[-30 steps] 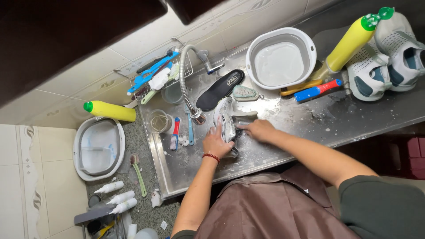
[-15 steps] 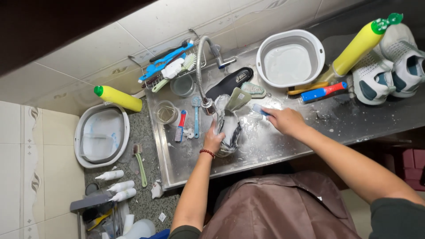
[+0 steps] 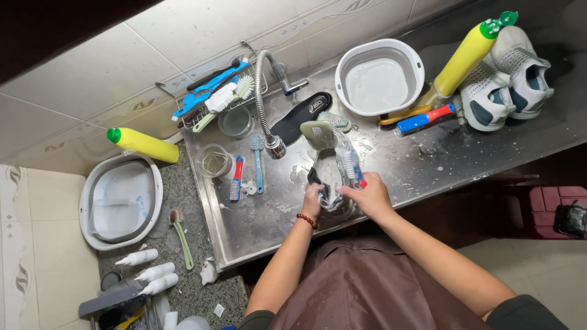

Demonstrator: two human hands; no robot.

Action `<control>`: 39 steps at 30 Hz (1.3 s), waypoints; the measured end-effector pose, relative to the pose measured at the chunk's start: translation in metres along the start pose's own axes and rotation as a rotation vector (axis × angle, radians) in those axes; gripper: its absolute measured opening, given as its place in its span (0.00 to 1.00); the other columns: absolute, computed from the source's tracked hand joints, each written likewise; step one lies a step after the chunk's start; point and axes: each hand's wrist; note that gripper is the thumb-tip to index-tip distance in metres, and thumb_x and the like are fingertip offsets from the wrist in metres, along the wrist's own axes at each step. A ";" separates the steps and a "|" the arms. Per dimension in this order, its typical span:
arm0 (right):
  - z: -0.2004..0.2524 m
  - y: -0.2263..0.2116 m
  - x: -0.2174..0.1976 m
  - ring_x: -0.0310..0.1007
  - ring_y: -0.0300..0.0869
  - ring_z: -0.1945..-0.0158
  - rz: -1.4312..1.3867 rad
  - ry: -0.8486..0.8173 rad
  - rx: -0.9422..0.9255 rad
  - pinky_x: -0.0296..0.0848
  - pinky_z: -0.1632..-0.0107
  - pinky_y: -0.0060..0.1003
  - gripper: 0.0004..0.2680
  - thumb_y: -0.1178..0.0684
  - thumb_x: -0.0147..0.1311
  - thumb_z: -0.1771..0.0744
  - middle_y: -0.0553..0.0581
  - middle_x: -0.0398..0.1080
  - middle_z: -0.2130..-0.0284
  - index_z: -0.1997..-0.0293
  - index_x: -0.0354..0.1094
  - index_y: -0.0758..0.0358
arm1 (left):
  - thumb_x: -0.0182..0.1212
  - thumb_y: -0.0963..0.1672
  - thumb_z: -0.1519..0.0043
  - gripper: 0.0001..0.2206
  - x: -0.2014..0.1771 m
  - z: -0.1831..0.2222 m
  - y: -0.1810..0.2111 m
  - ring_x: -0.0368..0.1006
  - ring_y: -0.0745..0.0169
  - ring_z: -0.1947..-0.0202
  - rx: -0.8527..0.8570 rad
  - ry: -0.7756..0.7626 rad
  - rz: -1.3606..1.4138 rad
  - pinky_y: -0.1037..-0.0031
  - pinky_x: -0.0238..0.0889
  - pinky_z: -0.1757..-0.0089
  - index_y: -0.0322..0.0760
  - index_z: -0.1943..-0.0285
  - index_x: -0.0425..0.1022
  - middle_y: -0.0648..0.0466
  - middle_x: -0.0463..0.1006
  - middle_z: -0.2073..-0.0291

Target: Washing and scrubbing sports sneakers at a sink station using cleaning brushes and detergent solutions.

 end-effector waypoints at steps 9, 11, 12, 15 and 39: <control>-0.054 0.022 -0.030 0.70 0.56 0.45 0.444 -0.024 -0.499 0.67 0.42 0.49 0.14 0.56 0.64 0.44 0.62 0.71 0.48 0.59 0.72 0.67 | 0.68 0.46 0.50 0.32 -0.064 -0.030 0.222 0.78 0.46 0.46 -0.510 0.300 0.003 0.60 0.67 0.44 0.37 0.35 0.61 0.42 0.78 0.45; -0.068 0.014 -0.044 0.69 0.55 0.43 0.531 -0.072 -0.620 0.65 0.41 0.50 0.13 0.58 0.64 0.44 0.60 0.71 0.47 0.59 0.72 0.66 | 0.72 0.48 0.50 0.35 -0.067 -0.025 0.201 0.68 0.42 0.39 -0.321 0.335 -0.312 0.55 0.60 0.39 0.37 0.35 0.58 0.40 0.70 0.40; -0.075 0.010 -0.049 0.68 0.53 0.41 0.611 -0.121 -0.746 0.63 0.41 0.51 0.13 0.59 0.63 0.45 0.58 0.71 0.46 0.59 0.71 0.64 | 0.77 0.49 0.50 0.38 -0.070 -0.021 0.190 0.58 0.39 0.31 -0.119 0.357 -0.628 0.51 0.53 0.34 0.38 0.35 0.56 0.40 0.62 0.35; -0.092 0.015 -0.050 0.66 0.52 0.38 0.668 -0.217 -0.976 0.62 0.39 0.53 0.11 0.60 0.63 0.45 0.57 0.70 0.44 0.64 0.70 0.63 | 0.78 0.48 0.57 0.45 -0.081 -0.028 0.242 0.47 0.35 0.29 0.216 0.008 -0.892 0.39 0.41 0.38 0.48 0.30 0.55 0.38 0.56 0.31; -0.060 0.093 0.054 0.78 0.55 0.60 0.662 -0.115 -0.273 0.76 0.56 0.52 0.11 0.41 0.53 0.32 0.58 0.76 0.63 0.60 0.74 0.56 | 0.72 0.44 0.58 0.46 -0.091 -0.067 0.248 0.71 0.41 0.56 0.141 -0.223 -0.851 0.56 0.70 0.60 0.61 0.25 0.58 0.43 0.71 0.50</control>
Point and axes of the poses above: each hand's wrist, its own z-axis away from the middle knuckle, its own x-axis out of the palm, y = z × x
